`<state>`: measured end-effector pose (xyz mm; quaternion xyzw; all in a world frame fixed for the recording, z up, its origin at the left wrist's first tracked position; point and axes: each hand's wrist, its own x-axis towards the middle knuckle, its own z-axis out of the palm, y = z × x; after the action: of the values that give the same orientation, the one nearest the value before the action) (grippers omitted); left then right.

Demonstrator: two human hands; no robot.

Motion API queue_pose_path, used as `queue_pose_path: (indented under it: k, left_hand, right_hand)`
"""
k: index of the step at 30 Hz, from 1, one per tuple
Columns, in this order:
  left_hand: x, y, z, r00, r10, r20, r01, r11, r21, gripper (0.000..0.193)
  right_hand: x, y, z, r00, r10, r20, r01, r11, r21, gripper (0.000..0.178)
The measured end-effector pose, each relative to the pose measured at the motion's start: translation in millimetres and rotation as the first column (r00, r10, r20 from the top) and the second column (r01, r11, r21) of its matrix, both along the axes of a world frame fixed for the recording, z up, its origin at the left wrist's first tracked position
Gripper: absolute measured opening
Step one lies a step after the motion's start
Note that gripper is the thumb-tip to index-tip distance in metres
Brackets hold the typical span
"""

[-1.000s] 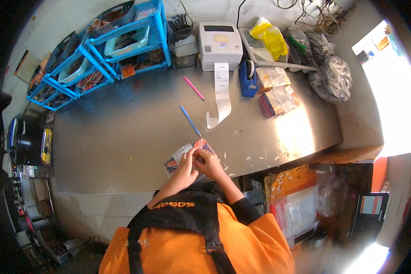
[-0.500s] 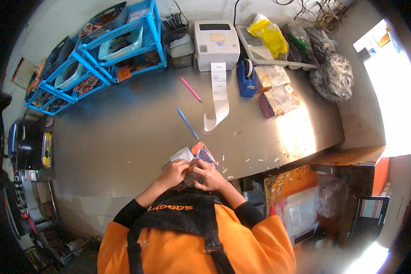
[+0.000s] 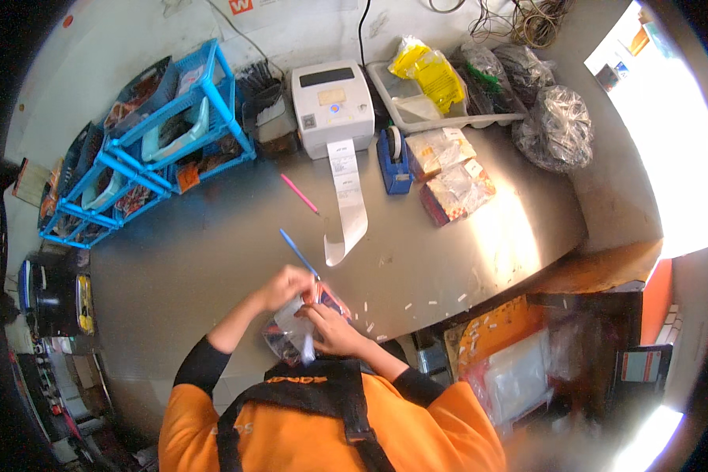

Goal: The person assembles two takeaway food orders by placing fried chicken and scrambled eggs into boxes, adding receipts, and sealing them in plastic bags. The person uses tongs to retrieve chicken from a heated display and a spoon to scoop eggs from a tray.

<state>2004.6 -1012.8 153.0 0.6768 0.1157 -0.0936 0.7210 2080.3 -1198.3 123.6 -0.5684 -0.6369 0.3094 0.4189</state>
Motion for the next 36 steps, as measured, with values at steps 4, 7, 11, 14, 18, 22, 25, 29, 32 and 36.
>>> queue_pose_path:
  k: [4, 7, 11, 14, 18, 22, 25, 29, 32, 36]
  left_hand:
    - [136, 73, -61, 0.69, 0.556, 0.463, -0.709, 0.648, 0.279, 0.044]
    - [191, 89, -97, 0.678, 0.677, 0.288, -0.734, 0.647, 0.207, 0.06]
    - [192, 68, -108, 0.785, 0.615, 0.075, -0.62, 0.781, 0.078, 0.041]
    - [177, 54, -93, 0.801, 0.599, -0.012, -0.598, 0.8, 0.046, 0.024]
    - [171, 51, -72, 0.844, 0.535, -0.034, -0.532, 0.843, 0.077, 0.016]
    - [172, 63, -74, 0.882, 0.389, 0.266, -0.471, 0.761, 0.446, 0.012]
    - [174, 74, -77, 0.884, 0.297, 0.362, -0.444, 0.777, 0.447, 0.011]
    - [156, 86, -68, 0.894, 0.238, 0.38, -0.435, 0.663, 0.609, 0.023]
    - [119, 78, -46, 0.936, 0.299, 0.185, -0.351, 0.778, 0.521, 0.038]
    - [42, 58, -17, 0.884, 0.364, 0.293, -0.466, 0.636, 0.616, 0.042]
  right_hand:
    - [46, 3, 30, 0.986, -0.087, -0.139, 0.094, 0.995, 0.043, 0.039]
    - [97, 21, 37, 0.964, -0.223, -0.146, 0.228, 0.973, 0.017, 0.029]
    - [180, 72, 29, 0.844, -0.537, -0.007, 0.535, 0.838, 0.107, 0.017]
    - [222, 112, 19, 0.826, -0.545, 0.144, 0.499, 0.826, 0.263, 0.018]
    - [237, 136, 11, 0.878, -0.336, 0.34, 0.23, 0.921, 0.315, 0.017]
    - [243, 141, 9, 0.913, -0.291, 0.284, 0.233, 0.947, 0.221, 0.017]
    - [247, 154, 20, 0.878, -0.419, 0.232, 0.366, 0.899, 0.239, 0.012]
    - [223, 137, 43, 0.775, -0.628, 0.07, 0.582, 0.753, 0.306, 0.011]
    - [142, 83, 36, 0.902, -0.382, 0.204, 0.351, 0.92, 0.173, 0.017]
    - [46, 16, 16, 0.895, 0.039, 0.443, -0.165, 0.954, 0.249, 0.04]
